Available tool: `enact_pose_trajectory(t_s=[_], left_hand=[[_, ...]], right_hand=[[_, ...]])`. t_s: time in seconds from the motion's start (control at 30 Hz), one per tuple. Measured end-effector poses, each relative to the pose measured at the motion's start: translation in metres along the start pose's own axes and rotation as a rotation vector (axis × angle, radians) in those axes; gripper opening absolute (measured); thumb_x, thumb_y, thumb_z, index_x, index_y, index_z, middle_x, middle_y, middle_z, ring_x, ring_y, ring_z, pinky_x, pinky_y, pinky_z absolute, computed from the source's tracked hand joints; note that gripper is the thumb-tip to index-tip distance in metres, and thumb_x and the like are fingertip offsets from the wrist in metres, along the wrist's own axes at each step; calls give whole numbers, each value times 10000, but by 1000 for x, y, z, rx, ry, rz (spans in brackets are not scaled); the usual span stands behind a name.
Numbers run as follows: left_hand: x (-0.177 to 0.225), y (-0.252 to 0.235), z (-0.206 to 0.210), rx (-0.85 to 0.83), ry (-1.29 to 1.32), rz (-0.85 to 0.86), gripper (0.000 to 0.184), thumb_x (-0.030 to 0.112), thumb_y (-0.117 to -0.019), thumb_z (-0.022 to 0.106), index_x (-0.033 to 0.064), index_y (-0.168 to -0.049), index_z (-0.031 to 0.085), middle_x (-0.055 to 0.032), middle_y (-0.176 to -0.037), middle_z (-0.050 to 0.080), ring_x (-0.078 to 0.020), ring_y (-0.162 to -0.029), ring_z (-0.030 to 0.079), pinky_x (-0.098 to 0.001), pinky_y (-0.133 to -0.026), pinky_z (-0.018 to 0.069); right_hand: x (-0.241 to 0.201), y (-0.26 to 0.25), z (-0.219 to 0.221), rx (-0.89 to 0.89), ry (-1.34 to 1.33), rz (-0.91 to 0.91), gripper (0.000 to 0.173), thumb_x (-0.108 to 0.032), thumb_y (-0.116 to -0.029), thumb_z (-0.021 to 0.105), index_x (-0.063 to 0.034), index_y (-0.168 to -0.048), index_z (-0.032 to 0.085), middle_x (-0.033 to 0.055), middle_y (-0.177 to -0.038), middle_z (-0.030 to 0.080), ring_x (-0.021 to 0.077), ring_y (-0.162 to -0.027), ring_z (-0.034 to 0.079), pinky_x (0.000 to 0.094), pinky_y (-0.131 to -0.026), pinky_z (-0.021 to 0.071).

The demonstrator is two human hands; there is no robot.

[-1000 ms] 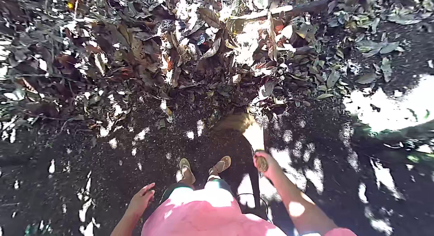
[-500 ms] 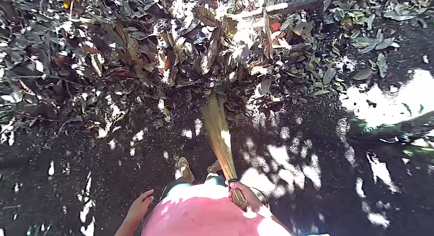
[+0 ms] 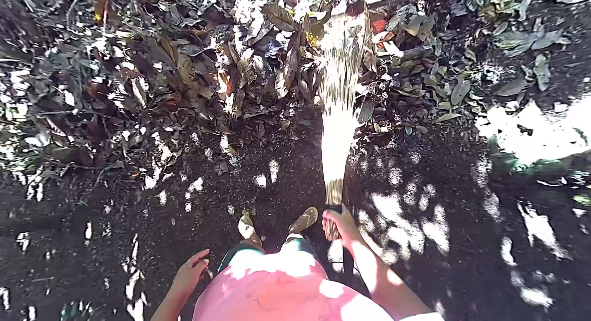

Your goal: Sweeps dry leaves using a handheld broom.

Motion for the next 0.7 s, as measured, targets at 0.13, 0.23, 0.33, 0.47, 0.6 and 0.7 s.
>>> enact_pose_trajectory(t_s=[0.13, 0.23, 0.33, 0.47, 0.6, 0.7], left_hand=[[-9, -14, 13, -54, -68, 26, 398, 173, -1059, 532, 77, -1445, 551, -227, -1273, 649, -320, -1067, 667, -496, -916, 533], [4, -23, 23, -102, -83, 75, 404, 174, -1054, 534, 68, -1443, 552, -230, -1326, 630, -349, -1128, 657, -531, -970, 521], [24, -36, 27, -114, -74, 111, 396, 191, -1049, 540, 84, -1429, 570, -209, -1301, 642, -320, -1083, 666, -517, -931, 534], [43, -49, 19, -106, -60, 117, 411, 216, -1045, 532, 109, -1440, 564, -198, -1314, 638, -322, -1118, 656, -519, -938, 529], [39, -62, 18, -122, -65, 112, 407, 193, -1048, 533, 93, -1442, 556, -217, -1266, 648, -312, -1048, 669, -501, -896, 541], [33, -80, 25, -168, -163, 126, 402, 158, -1030, 551, 50, -1417, 573, -240, -1219, 665, -335, -1028, 670, -519, -902, 535]], right_hand=[[36, 68, 31, -243, -450, 264, 261, -140, -1001, 463, -45, -1233, 536, 83, -832, 628, 159, -621, 643, 300, -545, 585], [53, 52, -13, -151, -480, 315, 245, -212, -1038, 391, -29, -1081, 549, 71, -778, 623, 136, -594, 629, 262, -520, 557], [20, -2, -109, 146, -314, 135, 173, -162, -1010, 475, -23, -1074, 556, 82, -761, 624, 152, -569, 606, 294, -495, 535], [-31, -21, -138, 290, -57, 27, 212, -137, -995, 575, -12, -1167, 563, 92, -825, 640, 173, -638, 634, 332, -556, 560], [4, 29, -62, 176, -53, 55, 348, -133, -981, 568, 4, -1294, 498, 116, -860, 658, 193, -633, 645, 350, -539, 562], [37, 68, -1, -13, -310, 144, 307, -113, -1017, 467, -51, -1316, 495, 70, -853, 622, 156, -652, 630, 316, -575, 572]])
Point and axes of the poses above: each hand's wrist, its own y-axis away from the middle knuckle, its own z-axis out of the palm, x = y × z, the point moved 9 cm from there along -y, towards the middle knuckle
